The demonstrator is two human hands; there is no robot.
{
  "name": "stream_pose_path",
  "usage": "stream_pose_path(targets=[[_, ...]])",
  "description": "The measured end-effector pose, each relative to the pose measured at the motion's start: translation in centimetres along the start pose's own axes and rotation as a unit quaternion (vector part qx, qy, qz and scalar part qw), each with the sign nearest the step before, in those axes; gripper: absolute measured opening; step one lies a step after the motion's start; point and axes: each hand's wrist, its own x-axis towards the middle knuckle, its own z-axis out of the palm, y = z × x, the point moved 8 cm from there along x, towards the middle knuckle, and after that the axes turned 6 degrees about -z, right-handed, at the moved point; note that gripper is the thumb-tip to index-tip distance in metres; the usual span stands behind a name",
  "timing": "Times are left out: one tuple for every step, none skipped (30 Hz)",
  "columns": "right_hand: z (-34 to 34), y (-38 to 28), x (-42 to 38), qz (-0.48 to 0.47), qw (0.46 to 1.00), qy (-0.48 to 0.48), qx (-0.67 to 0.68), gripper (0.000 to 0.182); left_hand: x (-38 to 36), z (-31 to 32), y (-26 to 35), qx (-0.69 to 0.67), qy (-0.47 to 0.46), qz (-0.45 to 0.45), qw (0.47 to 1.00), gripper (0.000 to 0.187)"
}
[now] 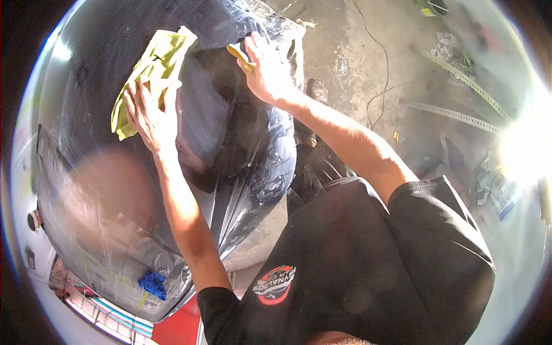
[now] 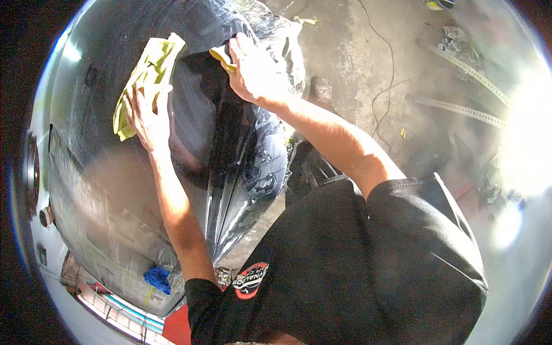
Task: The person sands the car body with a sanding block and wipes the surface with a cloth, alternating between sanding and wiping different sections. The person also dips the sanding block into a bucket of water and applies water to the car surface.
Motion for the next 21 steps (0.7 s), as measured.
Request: stream_pose_path(targets=[[0.4, 0.2, 0.9, -0.032, 0.998, 0.05, -0.003, 0.041, 0.1, 0.0, 0.1, -0.001, -0.001, -0.001, 1.0, 0.07], [0.8, 0.4, 1.7, -0.062, 0.993, 0.1, -0.007, 0.037, 0.0, 0.0, -0.1, 0.001, 0.002, -0.002, 1.0, 0.07], [3.2, 1.3, 3.5, -0.062, 0.997, 0.03, -0.036, 0.039, -0.1, 0.1, -0.2, 0.003, 0.005, -0.004, 1.0, 0.07], [4.5, 1.5, 6.0, -0.061, 0.995, -0.042, -0.065, 0.041, -0.3, 0.2, -0.2, 0.005, 0.007, -0.007, 1.0, 0.071], [4.6, 2.1, 6.3, -0.019, 0.997, -0.078, 0.021, 0.043, -0.5, 0.3, -0.2, 0.007, -0.001, -0.015, 1.0, 0.071], [3.8, 2.1, 6.9, 0.029, 0.988, -0.107, 0.103, 0.046, -0.5, 0.3, -0.2, 0.008, -0.007, -0.021, 1.0, 0.071], [2.6, 1.5, 5.4, -0.008, 0.997, -0.057, 0.056, 0.047, -0.2, 0.1, -0.2, 0.009, -0.009, -0.028, 1.0, 0.071], [2.1, 1.0, 3.4, -0.048, 0.999, -0.007, 0.01, 0.047, 0.1, -0.1, 0.1, -0.004, -0.013, -0.025, 1.0, 0.069], [0.8, -0.2, 2.4, -0.086, 0.995, 0.042, -0.036, 0.047, 0.2, -0.1, 0.0, -0.006, -0.008, -0.022, 1.0, 0.07], [0.3, -0.5, 1.7, -0.106, 0.993, 0.045, -0.021, 0.047, 0.0, 0.1, -0.1, -0.008, -0.006, -0.018, 1.0, 0.07], [0.7, -0.3, 2.4, -0.099, 0.994, 0.049, 0.002, 0.047, -0.1, 0.1, -0.2, -0.008, -0.003, -0.015, 1.0, 0.071], [1.1, -0.6, 4.0, -0.091, 0.994, 0.054, 0.025, 0.047, 0.0, 0.1, -0.1, -0.01, -0.012, -0.027, 1.0, 0.072], [1.7, -0.7, 5.9, -0.083, 0.994, 0.058, 0.048, 0.048, 0.1, 0.2, -0.2, -0.004, -0.019, -0.026, 0.999, 0.073], [4.7, 0.3, 9.0, -0.066, 0.993, -0.003, 0.093, 0.047, 0.1, 0.4, -0.4, 0.001, -0.028, -0.024, 0.999, 0.073], [5.8, 0.1, 11.0, -0.096, 0.991, 0.077, 0.057, 0.043, 0.0, 0.5, -0.3, 0.005, -0.039, -0.023, 0.999, 0.074], [7.1, 0.3, 12.3, -0.07, 0.996, 0.025, 0.044, 0.047, -0.2, 0.4, -0.3, 0.012, -0.044, -0.051, 0.998, 0.074], [7.9, 0.5, 13.0, -0.045, 0.998, -0.027, 0.031, 0.05, 0.0, 0.4, -0.1, 0.013, -0.048, -0.051, 0.997, 0.075], [6.4, 0.1, 11.3, -0.088, 0.995, 0.017, 0.034, 0.054, -0.1, 0.4, -0.2, -0.005, -0.036, -0.031, 0.999, 0.076], [3.9, -0.8, 8.5, -0.134, 0.988, 0.062, 0.036, 0.058, -0.2, 0.5, -0.4, -0.024, -0.02, -0.012, 0.999, 0.078], [2.5, -1.2, 6.1, -0.094, 0.995, -0.001, 0.021, 0.064, -0.1, 0.3, -0.3, -0.012, -0.021, -0.034, 0.999, 0.08], [1.5, -1.5, 4.0, -0.032, 0.995, -0.087, 0.035, 0.067, 0.0, 0.4, -0.4, -0.016, -0.029, -0.046, 0.998, 0.081]])
